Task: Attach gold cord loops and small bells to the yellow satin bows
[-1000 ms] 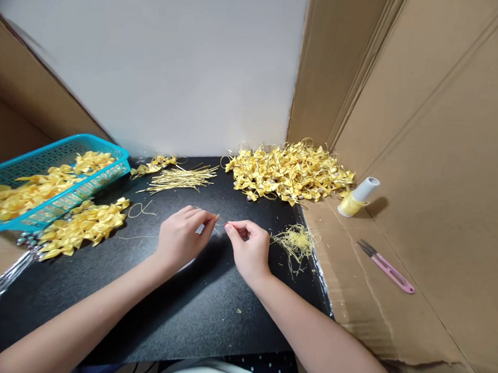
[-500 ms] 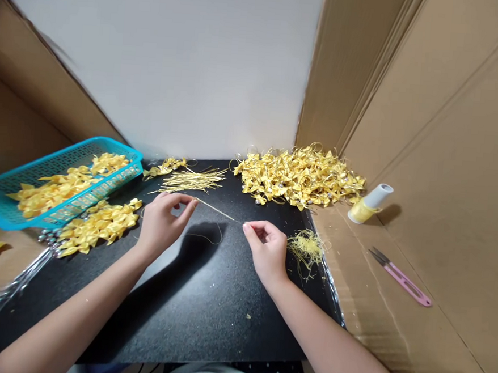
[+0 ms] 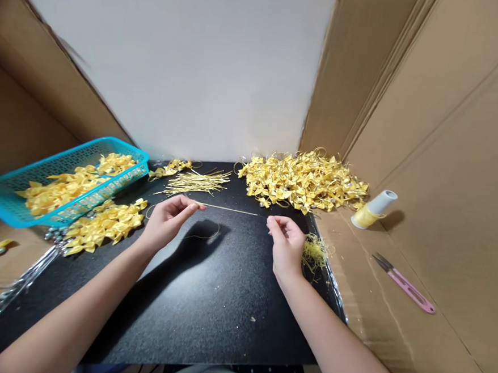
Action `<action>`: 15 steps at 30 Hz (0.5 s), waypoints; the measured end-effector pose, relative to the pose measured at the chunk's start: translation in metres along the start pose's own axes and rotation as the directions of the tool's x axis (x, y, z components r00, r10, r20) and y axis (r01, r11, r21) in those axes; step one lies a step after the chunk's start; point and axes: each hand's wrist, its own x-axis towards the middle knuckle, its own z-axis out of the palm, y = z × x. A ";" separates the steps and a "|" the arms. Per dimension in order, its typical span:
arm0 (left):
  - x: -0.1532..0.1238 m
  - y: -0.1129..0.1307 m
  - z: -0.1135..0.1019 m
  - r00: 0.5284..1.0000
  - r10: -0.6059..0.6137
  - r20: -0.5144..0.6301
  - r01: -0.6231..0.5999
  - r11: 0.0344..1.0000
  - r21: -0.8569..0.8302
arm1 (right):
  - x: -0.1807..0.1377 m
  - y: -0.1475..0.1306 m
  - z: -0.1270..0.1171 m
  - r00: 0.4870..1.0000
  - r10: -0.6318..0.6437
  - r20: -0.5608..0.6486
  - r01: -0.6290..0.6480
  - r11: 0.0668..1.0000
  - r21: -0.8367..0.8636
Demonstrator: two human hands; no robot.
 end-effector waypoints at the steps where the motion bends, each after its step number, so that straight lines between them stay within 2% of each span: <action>1: 0.000 -0.001 -0.001 1.000 0.004 -0.006 -0.004 1.000 -0.001 | 0.001 0.000 -0.001 1.000 -0.004 -0.010 0.004 1.000 0.000; 9: 0.003 0.002 -0.010 0.995 0.056 -0.087 -0.062 0.996 -0.058 | 0.015 -0.003 -0.007 0.994 -0.040 -0.104 0.036 0.999 -0.039; 15: 0.005 0.009 -0.020 0.991 0.047 -0.124 -0.057 0.995 -0.076 | 0.036 -0.003 -0.016 0.958 -0.154 -0.244 0.120 0.981 -0.150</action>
